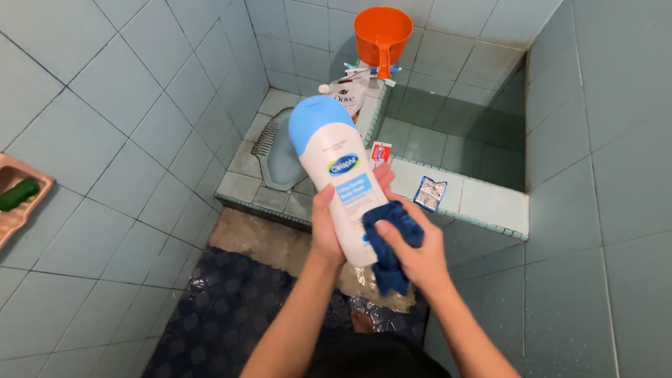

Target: Cleaning various toiletry bottles with a wet cloth and organizing them on a wall-mounted rack.

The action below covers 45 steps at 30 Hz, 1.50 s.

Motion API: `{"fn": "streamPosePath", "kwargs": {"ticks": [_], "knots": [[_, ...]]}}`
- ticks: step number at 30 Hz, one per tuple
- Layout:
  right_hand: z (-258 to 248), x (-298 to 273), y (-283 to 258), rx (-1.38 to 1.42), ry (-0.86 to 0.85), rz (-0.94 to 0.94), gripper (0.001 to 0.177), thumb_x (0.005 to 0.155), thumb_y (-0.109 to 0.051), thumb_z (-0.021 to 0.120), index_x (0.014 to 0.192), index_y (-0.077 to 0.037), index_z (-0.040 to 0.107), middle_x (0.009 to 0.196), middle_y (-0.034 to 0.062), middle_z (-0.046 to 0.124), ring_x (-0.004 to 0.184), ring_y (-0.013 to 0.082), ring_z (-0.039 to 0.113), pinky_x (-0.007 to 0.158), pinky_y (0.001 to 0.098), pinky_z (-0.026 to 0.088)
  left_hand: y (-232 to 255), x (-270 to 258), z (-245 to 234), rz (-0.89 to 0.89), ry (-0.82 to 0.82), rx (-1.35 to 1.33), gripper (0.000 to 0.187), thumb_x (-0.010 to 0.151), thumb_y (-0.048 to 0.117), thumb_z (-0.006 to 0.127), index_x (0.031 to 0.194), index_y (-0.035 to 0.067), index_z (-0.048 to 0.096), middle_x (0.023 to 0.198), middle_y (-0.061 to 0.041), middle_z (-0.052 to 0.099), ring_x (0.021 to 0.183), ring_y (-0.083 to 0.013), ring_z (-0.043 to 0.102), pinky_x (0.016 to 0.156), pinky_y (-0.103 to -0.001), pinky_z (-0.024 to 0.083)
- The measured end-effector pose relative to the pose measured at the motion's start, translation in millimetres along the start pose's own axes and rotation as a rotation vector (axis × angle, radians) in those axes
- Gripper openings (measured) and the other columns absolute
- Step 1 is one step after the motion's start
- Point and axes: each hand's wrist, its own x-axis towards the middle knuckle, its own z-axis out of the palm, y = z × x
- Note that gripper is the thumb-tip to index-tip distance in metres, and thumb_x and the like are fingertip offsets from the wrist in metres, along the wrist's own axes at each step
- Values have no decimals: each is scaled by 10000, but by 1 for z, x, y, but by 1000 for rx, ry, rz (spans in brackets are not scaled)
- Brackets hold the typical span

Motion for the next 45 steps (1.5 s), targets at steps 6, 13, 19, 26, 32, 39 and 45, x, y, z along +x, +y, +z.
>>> {"fn": "streamPosePath", "kwargs": {"ticks": [6, 13, 19, 26, 32, 39, 45], "knots": [[-31, 3, 28, -124, 228, -35, 283, 943, -168, 746, 1180, -15, 727, 1066, 57, 753, 1001, 91, 653, 924, 252, 524, -12, -10, -10, -82, -94, -21, 941, 954, 525, 533, 1595, -98, 241, 1568, -302, 427, 1382, -409, 491, 1190, -494, 391], [-43, -14, -13, -217, 350, -166, 309, 879, -147, 737, 1165, -32, 722, 1079, 87, 733, 1023, 169, 674, 962, 302, 525, -49, -8, -71, -211, -45, -71, 723, 1072, 483, 465, 1543, -58, 383, 1477, -243, 530, 1304, -330, 576, 1105, -453, 461], [18, -7, -37, -755, 106, -514, 487, 786, -214, 757, 1234, -36, 693, 1383, 234, 595, 1352, 415, 449, 1157, 527, 256, -83, -7, -107, -458, 93, -232, 576, 1116, 479, 422, 1493, 52, 505, 1370, -153, 639, 1203, -278, 653, 1030, -426, 539], [-47, 61, -8, -631, 479, -349, 232, 1026, -145, 678, 1238, -61, 723, 1262, 108, 710, 1255, 335, 610, 1125, 376, 451, -60, -30, -43, -679, -8, 19, 612, 908, 472, 655, 1265, -22, 598, 1059, -180, 738, 906, -302, 759, 809, -446, 626], [-9, 20, -5, -300, 563, -168, 498, 969, -195, 683, 1418, -1, 591, 1264, 159, 655, 1170, 217, 619, 1026, 318, 477, -83, -17, -100, -415, 4, 273, 571, 888, 327, 761, 1272, -62, 597, 1022, -173, 721, 840, -248, 728, 744, -398, 617], [-41, 18, 19, -30, 492, -26, 601, 927, -224, 728, 1452, 10, 552, 1334, 119, 648, 1192, 181, 619, 1027, 315, 486, -61, -23, -72, -471, 75, 394, 606, 881, 338, 778, 1287, -75, 602, 1071, -151, 721, 866, -208, 727, 772, -384, 607], [-85, 50, 3, 289, 111, 302, 519, 805, -174, 768, 1287, 2, 694, 1116, 76, 742, 993, 155, 685, 899, 286, 550, -57, -25, -30, -706, -88, -10, 722, 782, 486, 758, 1250, -38, 592, 1068, -188, 738, 923, -301, 778, 804, -426, 636]]}}
